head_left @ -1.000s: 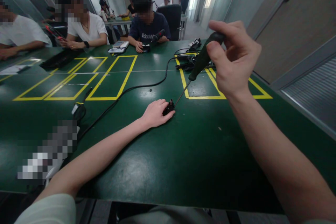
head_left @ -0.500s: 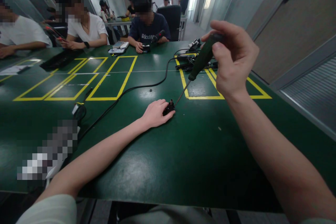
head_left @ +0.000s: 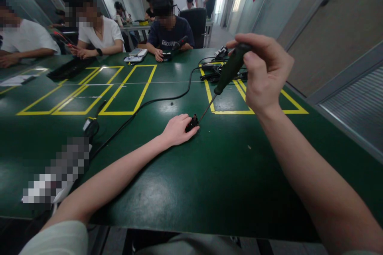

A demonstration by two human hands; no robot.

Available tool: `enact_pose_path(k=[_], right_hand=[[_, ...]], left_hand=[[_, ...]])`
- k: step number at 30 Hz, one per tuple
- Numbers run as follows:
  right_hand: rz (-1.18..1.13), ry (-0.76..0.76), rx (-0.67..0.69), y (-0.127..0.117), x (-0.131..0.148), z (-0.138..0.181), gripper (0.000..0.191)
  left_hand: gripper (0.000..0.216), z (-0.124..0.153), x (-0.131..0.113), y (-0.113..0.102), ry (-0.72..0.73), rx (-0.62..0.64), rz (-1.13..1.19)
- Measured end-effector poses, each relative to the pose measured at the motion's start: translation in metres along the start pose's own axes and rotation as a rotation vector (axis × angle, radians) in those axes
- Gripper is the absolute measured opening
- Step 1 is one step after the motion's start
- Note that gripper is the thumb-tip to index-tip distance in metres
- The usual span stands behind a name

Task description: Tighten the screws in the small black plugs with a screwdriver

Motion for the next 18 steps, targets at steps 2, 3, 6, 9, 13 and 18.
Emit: enact_pose_path(k=[2, 3, 6, 9, 13, 18], right_hand=[[0.067, -0.020, -0.032, -0.0015, 0.0019, -0.0003, 0.028], [0.097, -0.029, -0.042, -0.0019, 0.0024, -0.0004, 0.029], [0.074, -0.024, -0.036, -0.0023, 0.0003, 0.0000, 0.033], [-0.043, 0.006, 0.010, -0.0012, -0.0025, 0.0010, 0.035], [-0.048, -0.006, 0.022, 0.0002, 0.0019, 0.0005, 0.030], [0.024, -0.011, -0.028, -0.0008, 0.0031, -0.0011, 0.033]], left_hand=[[0.035, 0.0001, -0.0001, 0.0003, -0.002, -0.002, 0.008], [0.035, 0.0002, -0.0002, 0.0006, -0.002, -0.003, 0.013], [0.035, 0.0003, -0.0003, 0.0012, 0.001, -0.008, 0.023], [0.035, 0.0002, -0.0003, 0.0018, 0.005, -0.006, 0.026], [0.035, 0.0000, -0.0005, 0.0022, 0.006, -0.001, 0.027], [0.034, 0.0006, -0.0004, 0.0023, 0.004, -0.001, 0.031]])
Point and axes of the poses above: each hand's wrist, its own z-axis away from the middle knuckle, its own y-axis out of the palm, x = y × z, the point moved 5 cm from there along -z, towards the middle knuckle, and after that the axes turned 12 degrees about -z, right-handed, at the moved point
